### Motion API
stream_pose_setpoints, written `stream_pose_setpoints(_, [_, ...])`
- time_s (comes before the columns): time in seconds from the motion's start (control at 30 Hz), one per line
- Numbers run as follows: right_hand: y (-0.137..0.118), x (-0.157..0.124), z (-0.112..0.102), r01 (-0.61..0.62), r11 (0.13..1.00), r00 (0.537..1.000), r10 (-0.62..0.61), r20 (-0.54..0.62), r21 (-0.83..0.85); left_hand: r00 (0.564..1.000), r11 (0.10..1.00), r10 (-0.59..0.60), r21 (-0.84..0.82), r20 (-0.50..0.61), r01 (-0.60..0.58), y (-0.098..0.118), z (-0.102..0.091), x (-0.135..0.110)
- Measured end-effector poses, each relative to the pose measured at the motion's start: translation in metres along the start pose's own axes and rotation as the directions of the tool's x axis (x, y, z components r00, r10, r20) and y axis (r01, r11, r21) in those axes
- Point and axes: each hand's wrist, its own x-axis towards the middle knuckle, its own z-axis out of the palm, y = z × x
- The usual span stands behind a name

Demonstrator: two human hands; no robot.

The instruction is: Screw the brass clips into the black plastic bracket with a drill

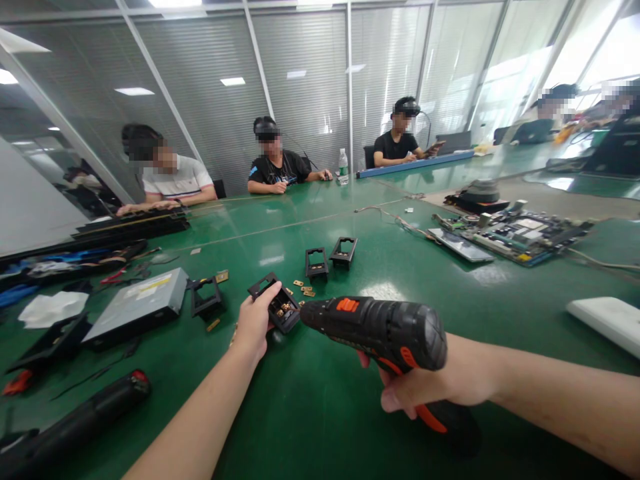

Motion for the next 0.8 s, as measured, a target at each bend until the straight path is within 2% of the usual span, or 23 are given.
stream_pose_setpoints(0.17, [0.0012,0.0,-0.0004,-0.005,1.0,1.0,0.005,-0.013,-0.001,1.0,0.999,0.023,0.034,-0.008,-0.023,0.0006,0.001,-0.0017])
stream_pose_setpoints(0.37, [0.0023,-0.0008,-0.0026,-0.019,0.999,0.999,0.02,-0.033,0.028,0.999,0.998,0.017,0.065,0.036,-0.02,0.0046,0.0013,-0.0036])
stream_pose_setpoints(0.6, [-0.0019,-0.0021,-0.0027,-0.043,0.998,0.999,0.043,-0.002,-0.036,0.999,0.999,0.006,0.045,0.041,-0.008,0.0002,-0.0011,0.0011])
stream_pose_setpoints(0.8, [-0.0032,-0.0022,-0.0014,-0.038,0.999,0.999,0.037,-0.008,-0.008,0.999,0.999,0.012,0.044,0.04,-0.014,-0.0014,-0.0009,0.003])
